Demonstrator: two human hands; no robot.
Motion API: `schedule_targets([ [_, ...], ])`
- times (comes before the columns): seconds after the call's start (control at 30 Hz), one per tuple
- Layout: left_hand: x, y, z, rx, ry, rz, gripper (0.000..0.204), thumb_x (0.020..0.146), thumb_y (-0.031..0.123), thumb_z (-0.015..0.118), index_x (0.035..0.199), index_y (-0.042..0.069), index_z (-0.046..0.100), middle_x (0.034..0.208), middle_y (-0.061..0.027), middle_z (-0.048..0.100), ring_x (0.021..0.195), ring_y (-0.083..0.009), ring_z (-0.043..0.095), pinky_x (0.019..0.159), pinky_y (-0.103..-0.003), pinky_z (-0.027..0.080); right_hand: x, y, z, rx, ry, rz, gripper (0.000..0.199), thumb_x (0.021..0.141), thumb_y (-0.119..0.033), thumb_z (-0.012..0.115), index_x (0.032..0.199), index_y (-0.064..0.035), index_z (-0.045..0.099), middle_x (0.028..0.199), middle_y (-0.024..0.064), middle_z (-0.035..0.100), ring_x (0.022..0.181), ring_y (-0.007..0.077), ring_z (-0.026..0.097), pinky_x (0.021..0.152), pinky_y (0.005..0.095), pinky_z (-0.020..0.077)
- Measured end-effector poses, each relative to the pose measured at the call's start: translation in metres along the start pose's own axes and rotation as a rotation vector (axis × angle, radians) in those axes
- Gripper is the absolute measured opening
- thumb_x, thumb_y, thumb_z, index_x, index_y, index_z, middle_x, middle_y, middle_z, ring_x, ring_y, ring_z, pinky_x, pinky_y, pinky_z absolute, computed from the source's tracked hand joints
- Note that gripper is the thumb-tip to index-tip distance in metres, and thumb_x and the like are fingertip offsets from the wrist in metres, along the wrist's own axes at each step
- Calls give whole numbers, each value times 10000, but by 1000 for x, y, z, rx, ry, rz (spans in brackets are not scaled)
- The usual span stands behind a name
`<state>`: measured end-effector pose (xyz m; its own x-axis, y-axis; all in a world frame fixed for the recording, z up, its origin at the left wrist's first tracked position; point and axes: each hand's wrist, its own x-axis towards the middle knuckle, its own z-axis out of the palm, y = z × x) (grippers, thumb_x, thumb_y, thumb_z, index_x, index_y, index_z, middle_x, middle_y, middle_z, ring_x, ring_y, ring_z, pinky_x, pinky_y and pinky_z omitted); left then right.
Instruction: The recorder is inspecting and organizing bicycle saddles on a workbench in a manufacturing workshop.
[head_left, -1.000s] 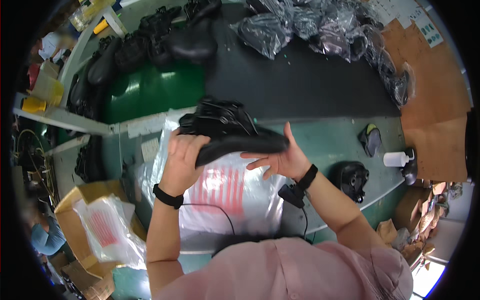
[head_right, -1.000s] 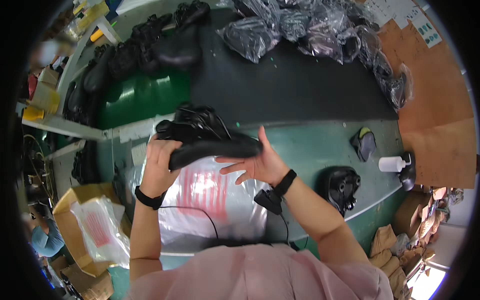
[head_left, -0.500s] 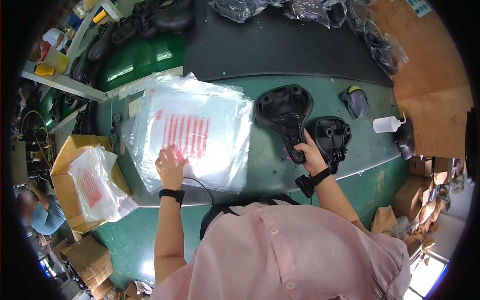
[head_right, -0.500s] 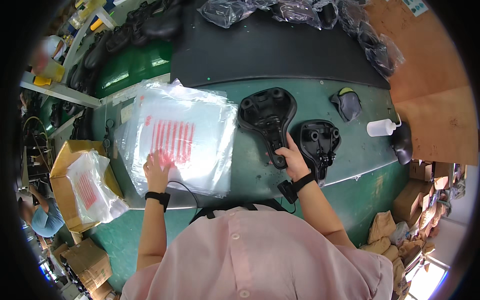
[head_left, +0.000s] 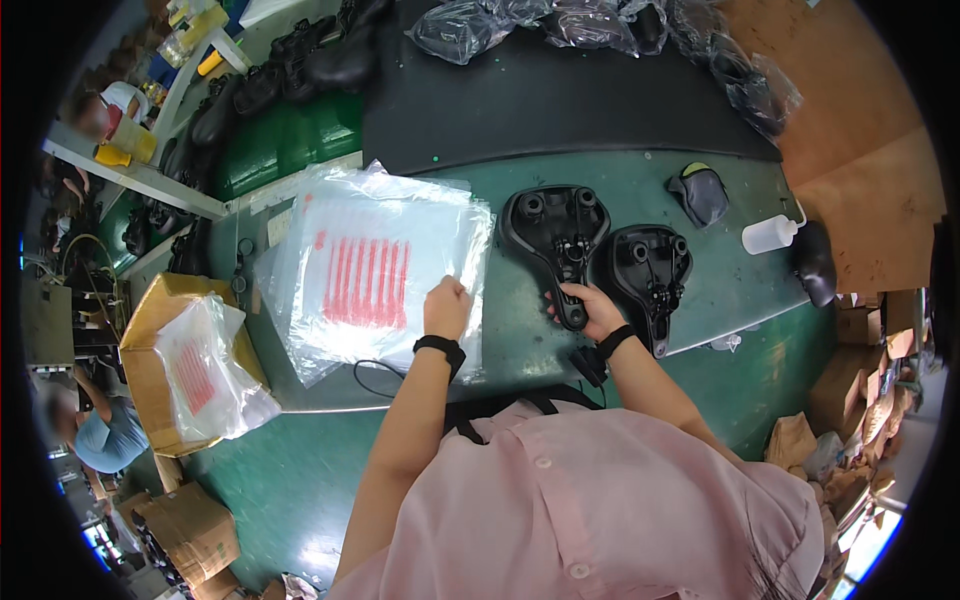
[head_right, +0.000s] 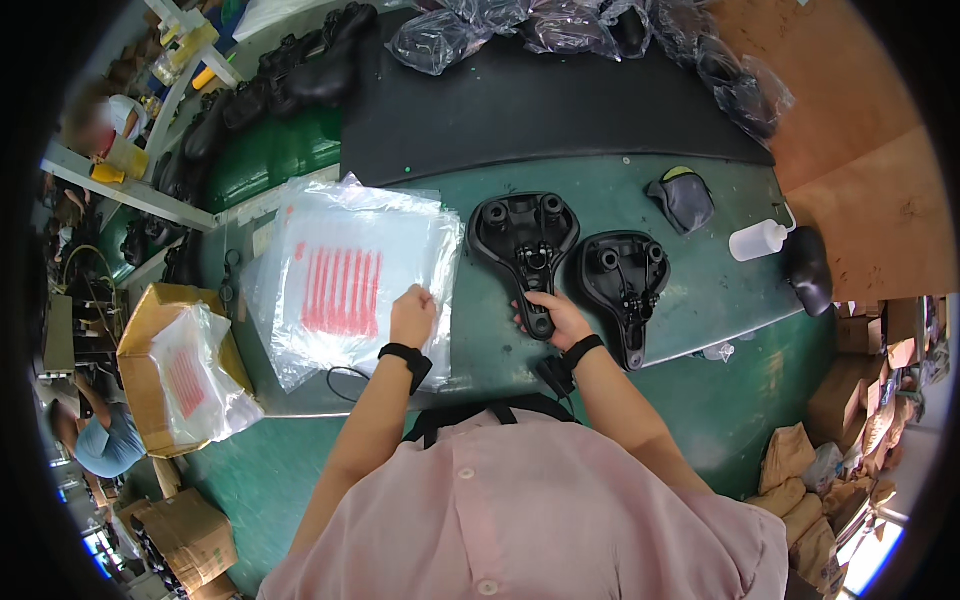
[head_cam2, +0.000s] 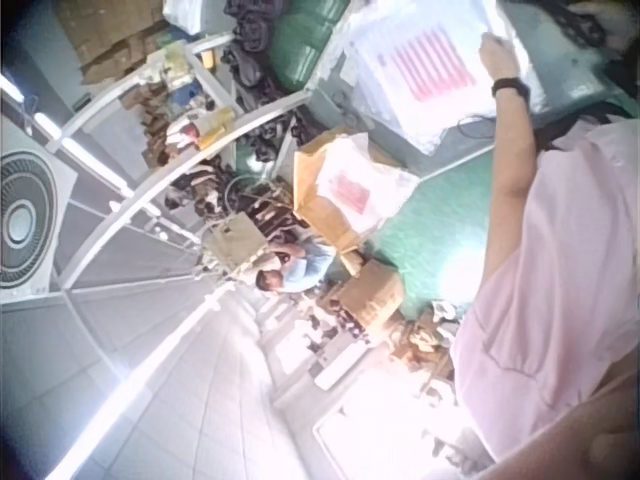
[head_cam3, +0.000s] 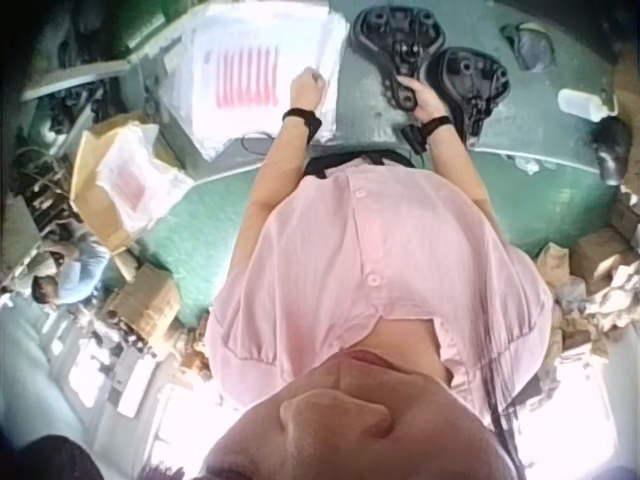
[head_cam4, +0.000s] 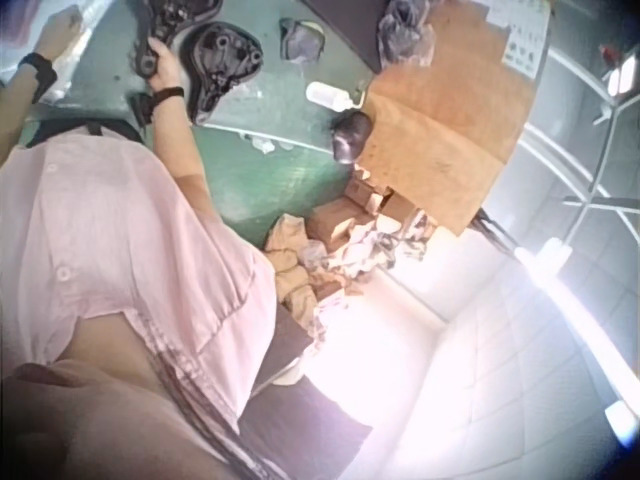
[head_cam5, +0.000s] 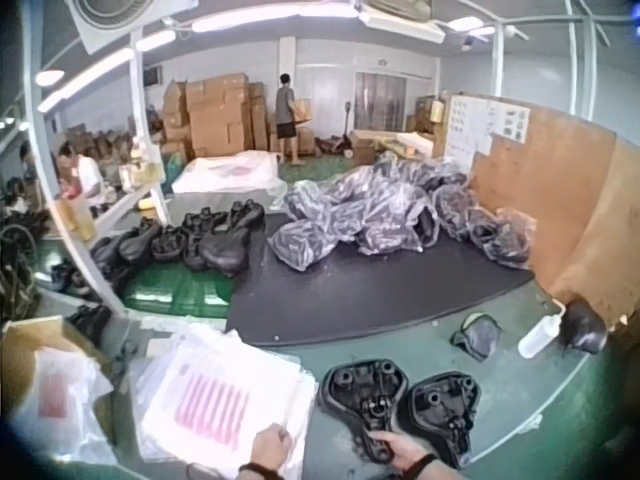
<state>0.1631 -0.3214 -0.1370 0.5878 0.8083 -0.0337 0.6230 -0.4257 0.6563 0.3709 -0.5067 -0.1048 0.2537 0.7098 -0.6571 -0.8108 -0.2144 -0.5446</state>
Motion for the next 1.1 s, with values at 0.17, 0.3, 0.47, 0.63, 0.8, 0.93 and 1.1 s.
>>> schedule_targets([
  [0.17,11,-6,-27,-442,-86,-308,120,821,13,540,918,-48,574,707,-114,654,615,-156,632,544,-281,510,-4,-6,-1,-31,23,-13,241,879,-134,618,1069,7,574,936,157,666,748,252,663,610,352,560],
  [0.3,7,-4,-25,-157,25,-107,122,822,25,563,915,-48,591,706,-95,656,625,-145,622,559,-281,491,-2,0,3,-47,-24,-26,256,880,-135,620,1088,2,563,949,163,662,746,255,662,617,356,563],
  [0.47,8,-7,-45,-591,-125,-294,131,795,106,681,781,-7,617,674,-48,636,620,-125,610,548,-269,462,-18,-6,39,-61,-110,-17,442,856,-125,651,1231,-27,441,1060,135,623,832,269,652,645,380,557],
  [0.63,8,-4,-73,-830,-323,-395,134,843,140,677,796,25,627,707,-20,626,627,-96,591,540,-231,460,2,4,118,-103,-330,19,537,798,-93,709,1255,-14,438,1087,93,606,908,211,634,763,330,537],
  [0.8,4,-6,-85,-639,-219,-290,150,877,95,559,878,-28,645,775,-68,654,688,-148,640,562,-252,496,47,23,166,-258,-319,-91,546,765,-49,706,1250,16,465,1062,86,612,890,155,606,800,289,499],
  [0.93,0,-38,-87,-569,-188,-387,122,799,85,635,833,-27,668,753,-84,663,665,-144,630,570,-260,487,52,33,174,-415,-286,-114,562,753,-9,703,1260,31,464,1079,87,608,935,146,593,839,276,480],
  [1.1,-10,-44,-75,-666,56,-192,173,707,71,699,825,-50,664,702,-88,668,634,-188,629,602,-311,485,42,38,185,-461,-345,-86,608,746,-41,707,1292,37,451,1089,102,611,954,151,592,856,277,476],
])
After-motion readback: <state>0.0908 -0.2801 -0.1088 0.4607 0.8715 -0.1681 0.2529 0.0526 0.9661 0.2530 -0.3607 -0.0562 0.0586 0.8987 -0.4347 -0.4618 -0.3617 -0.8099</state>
